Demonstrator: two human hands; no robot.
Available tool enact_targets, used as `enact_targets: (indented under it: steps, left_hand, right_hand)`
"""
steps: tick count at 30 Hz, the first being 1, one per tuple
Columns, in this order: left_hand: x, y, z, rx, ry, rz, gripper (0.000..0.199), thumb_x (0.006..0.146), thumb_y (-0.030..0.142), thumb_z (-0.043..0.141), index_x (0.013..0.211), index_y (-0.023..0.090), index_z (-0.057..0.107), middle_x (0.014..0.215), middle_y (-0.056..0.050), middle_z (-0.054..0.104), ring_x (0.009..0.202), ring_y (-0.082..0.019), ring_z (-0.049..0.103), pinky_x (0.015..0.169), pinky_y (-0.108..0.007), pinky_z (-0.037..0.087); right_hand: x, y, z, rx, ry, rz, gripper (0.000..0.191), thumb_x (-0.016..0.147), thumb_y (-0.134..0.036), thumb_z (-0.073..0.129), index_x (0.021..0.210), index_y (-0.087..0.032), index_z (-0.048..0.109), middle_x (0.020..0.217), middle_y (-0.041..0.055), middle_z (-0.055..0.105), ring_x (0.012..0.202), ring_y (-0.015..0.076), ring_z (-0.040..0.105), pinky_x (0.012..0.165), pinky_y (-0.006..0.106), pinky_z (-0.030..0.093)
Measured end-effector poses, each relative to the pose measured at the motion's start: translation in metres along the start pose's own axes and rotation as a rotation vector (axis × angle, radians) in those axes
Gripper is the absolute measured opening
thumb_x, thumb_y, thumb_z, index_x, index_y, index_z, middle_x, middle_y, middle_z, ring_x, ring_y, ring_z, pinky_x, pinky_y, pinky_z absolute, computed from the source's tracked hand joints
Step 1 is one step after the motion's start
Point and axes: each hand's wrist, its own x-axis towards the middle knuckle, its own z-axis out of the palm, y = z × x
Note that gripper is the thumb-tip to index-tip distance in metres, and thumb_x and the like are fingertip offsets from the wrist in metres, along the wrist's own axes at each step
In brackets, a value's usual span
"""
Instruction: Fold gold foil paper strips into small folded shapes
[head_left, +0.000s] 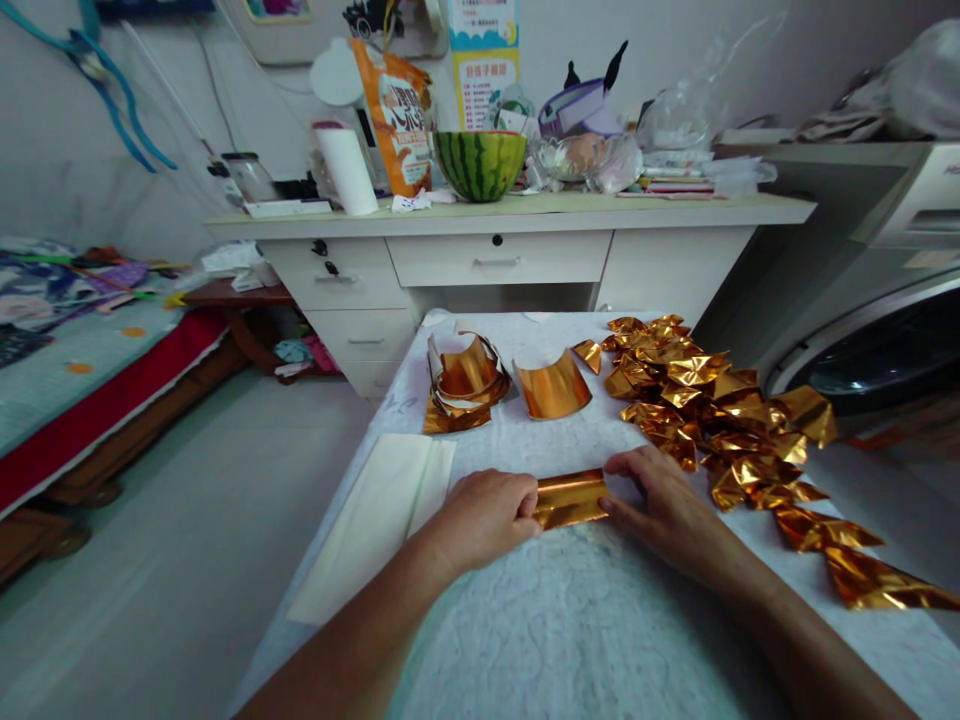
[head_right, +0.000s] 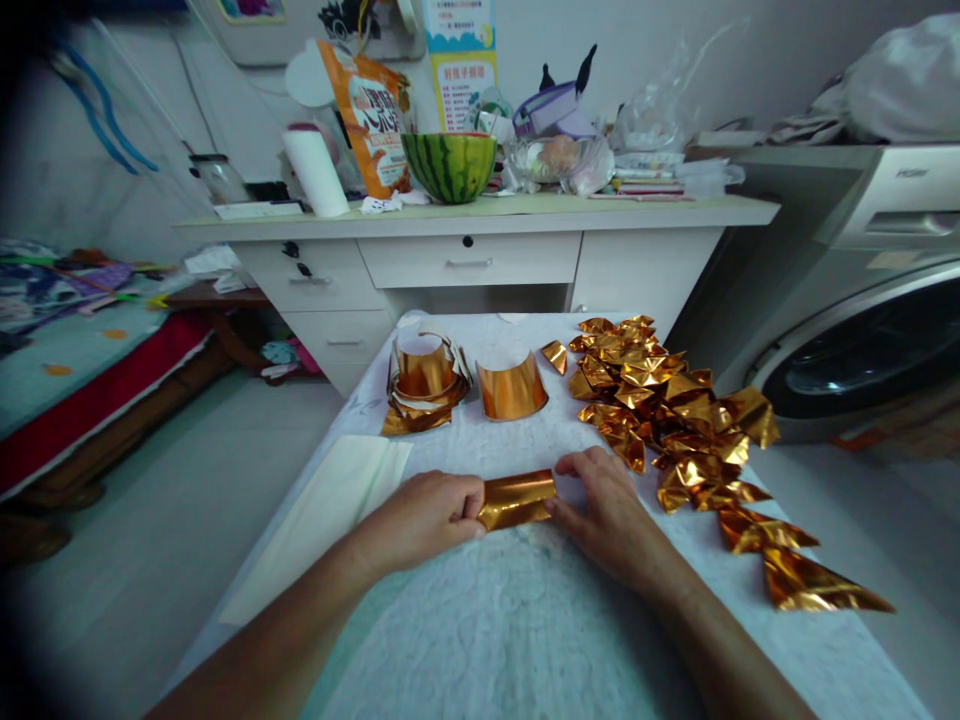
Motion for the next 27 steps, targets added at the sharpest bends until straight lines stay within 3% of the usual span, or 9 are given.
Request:
enact_targets:
  steps: [6,12,16,23,27]
  left_hand:
    - [0.000,0.000,0.002,0.037,0.016,0.017,0.006,0.074,0.023,0.059,0.072,0.021,0.054,0.069,0.004,0.060,0.064,-0.013,0.050,0.056,-0.025,0.024]
    - [0.001,0.005,0.002,0.069,0.048,-0.017,0.005,0.075,0.022,0.058,0.072,0.021,0.055,0.069,0.003,0.061,0.065,-0.014,0.052,0.058,-0.025,0.026]
    - [0.003,0.007,0.002,0.087,0.141,-0.056,0.004,0.078,0.023,0.059,0.075,0.022,0.056,0.071,0.003,0.063,0.069,-0.016,0.057,0.060,-0.025,0.029]
    - [0.003,0.015,0.002,-0.086,0.306,0.009,0.004,0.082,0.018,0.056,0.082,0.021,0.058,0.080,0.001,0.066,0.073,-0.015,0.059,0.067,-0.025,0.041]
    - [0.001,0.024,0.010,-0.273,0.330,0.074,0.015,0.081,0.015,0.056,0.093,0.020,0.062,0.095,-0.001,0.067,0.082,-0.015,0.062,0.075,-0.026,0.047]
  right_hand:
    - [0.001,0.000,-0.002,0.016,-0.080,-0.003,0.005,0.082,-0.026,0.059,0.081,-0.022,0.061,0.086,0.0036,0.058,0.084,0.0204,0.054,0.075,0.034,0.045]
    - [0.002,-0.003,-0.007,0.104,-0.104,-0.025,0.009,0.081,-0.021,0.056,0.072,-0.021,0.057,0.080,0.0021,0.059,0.078,0.0185,0.054,0.071,0.032,0.043]
    - [0.002,-0.007,-0.008,0.188,-0.112,0.056,0.011,0.083,-0.024,0.052,0.073,-0.022,0.055,0.067,-0.0017,0.055,0.063,0.0147,0.050,0.056,0.026,0.039]
    - [0.001,-0.010,-0.006,0.225,0.083,0.174,0.013,0.083,-0.032,0.053,0.075,-0.022,0.054,0.060,-0.0030,0.056,0.054,0.0139,0.051,0.051,0.025,0.038]
    - [-0.002,-0.017,-0.002,0.245,0.139,0.191,0.011,0.084,-0.031,0.053,0.078,-0.022,0.055,0.063,-0.0019,0.059,0.054,0.0143,0.053,0.050,0.025,0.039]
